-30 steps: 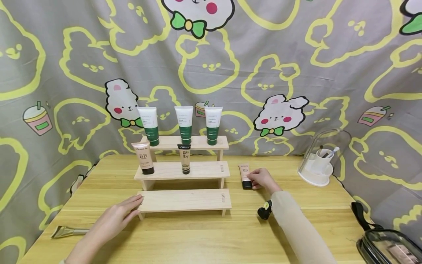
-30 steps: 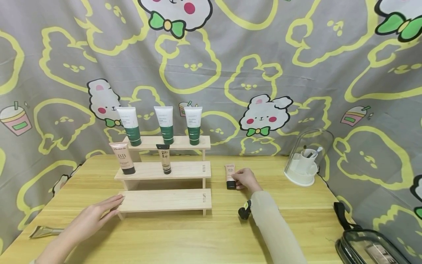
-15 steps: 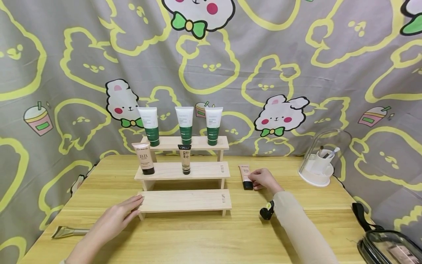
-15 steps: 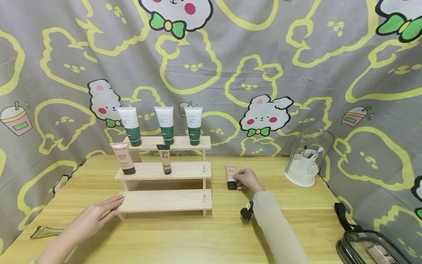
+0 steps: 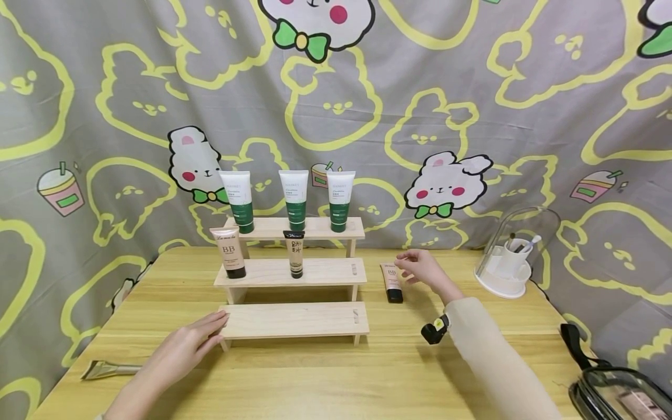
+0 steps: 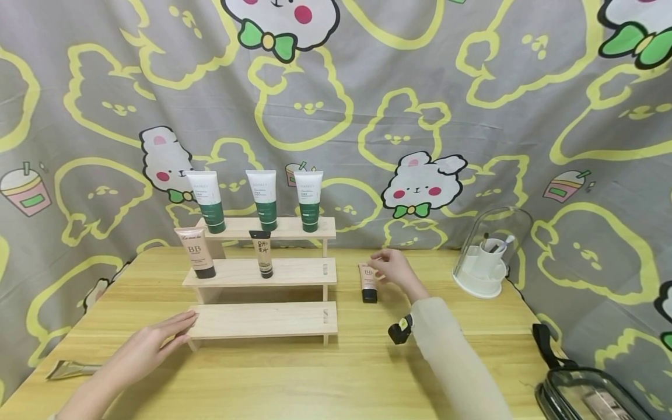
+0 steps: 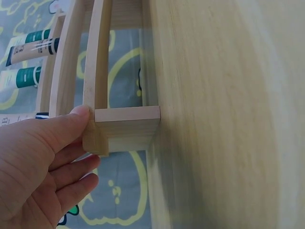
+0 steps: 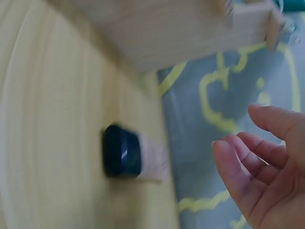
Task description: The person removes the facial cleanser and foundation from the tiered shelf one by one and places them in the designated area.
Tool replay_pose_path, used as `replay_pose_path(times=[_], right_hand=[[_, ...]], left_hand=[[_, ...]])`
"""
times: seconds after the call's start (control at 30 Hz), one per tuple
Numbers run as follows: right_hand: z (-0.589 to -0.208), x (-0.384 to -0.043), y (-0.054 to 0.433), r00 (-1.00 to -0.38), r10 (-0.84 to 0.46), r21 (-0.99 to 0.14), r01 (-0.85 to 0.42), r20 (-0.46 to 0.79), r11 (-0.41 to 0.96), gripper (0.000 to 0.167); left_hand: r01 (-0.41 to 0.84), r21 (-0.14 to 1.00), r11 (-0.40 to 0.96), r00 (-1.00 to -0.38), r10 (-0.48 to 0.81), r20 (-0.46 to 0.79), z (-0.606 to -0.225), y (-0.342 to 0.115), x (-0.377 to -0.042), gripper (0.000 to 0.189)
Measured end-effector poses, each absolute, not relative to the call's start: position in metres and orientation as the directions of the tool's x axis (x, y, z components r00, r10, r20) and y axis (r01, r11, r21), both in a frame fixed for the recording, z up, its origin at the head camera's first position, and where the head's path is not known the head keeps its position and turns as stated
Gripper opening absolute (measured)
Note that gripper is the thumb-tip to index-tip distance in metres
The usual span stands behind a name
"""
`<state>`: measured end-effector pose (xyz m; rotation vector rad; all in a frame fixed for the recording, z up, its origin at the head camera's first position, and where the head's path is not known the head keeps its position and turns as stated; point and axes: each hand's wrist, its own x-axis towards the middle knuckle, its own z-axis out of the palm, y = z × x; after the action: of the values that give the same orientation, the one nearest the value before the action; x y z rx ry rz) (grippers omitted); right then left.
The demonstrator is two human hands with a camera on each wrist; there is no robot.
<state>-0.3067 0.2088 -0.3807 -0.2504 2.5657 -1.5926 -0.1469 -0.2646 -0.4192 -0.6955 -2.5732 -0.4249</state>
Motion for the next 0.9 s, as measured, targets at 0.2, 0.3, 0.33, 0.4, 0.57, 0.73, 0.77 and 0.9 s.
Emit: replay_pose_path(times=[0.2,0.3,0.33,0.4,0.57,0.73,0.77,0.9], right_hand=[[-0.354,-0.295,0.188,-0.958,-0.273,-0.898,-0.193,0.085,0.395,0.034],[-0.345,-0.29,0.174,-0.948,-0.293,-0.896,-0.234,0.124,0.376,0.033],[-0.343,-0.288,0.169,-0.944,-0.301,-0.895,-0.246,0.135,0.373,0.033],[-0.34,-0.285,0.159,-0.935,-0.32,-0.889,-0.274,0.155,0.368,0.032],[-0.337,-0.279,0.134,-0.903,-0.378,-0.879,-0.339,0.204,0.335,0.03],[-0.325,-0.264,0.106,-0.886,-0.406,-0.881,-0.361,0.222,0.306,0.025],[-0.321,-0.26,0.1,-0.885,-0.409,-0.883,-0.359,0.221,0.301,0.025],[-0.311,-0.248,0.08,-0.884,-0.415,-0.884,-0.358,0.217,0.3,0.025]], left_hand=[[0.542,0.165,0.824,-0.767,0.405,0.498,-0.419,-0.265,-0.147,0.036],[0.543,0.162,0.824,-0.765,0.407,0.499,-0.419,-0.266,-0.147,0.036],[0.542,0.162,0.824,-0.767,0.407,0.497,-0.419,-0.266,-0.147,0.036],[0.541,0.164,0.825,-0.769,0.406,0.493,-0.418,-0.265,-0.147,0.036],[0.542,0.168,0.823,-0.77,0.406,0.493,-0.418,-0.265,-0.147,0.036],[0.545,0.161,0.822,-0.764,0.409,0.498,-0.419,-0.265,-0.147,0.036],[0.543,0.159,0.824,-0.766,0.409,0.497,-0.419,-0.265,-0.148,0.036],[0.539,0.159,0.828,-0.769,0.406,0.493,-0.419,-0.265,-0.147,0.036]])
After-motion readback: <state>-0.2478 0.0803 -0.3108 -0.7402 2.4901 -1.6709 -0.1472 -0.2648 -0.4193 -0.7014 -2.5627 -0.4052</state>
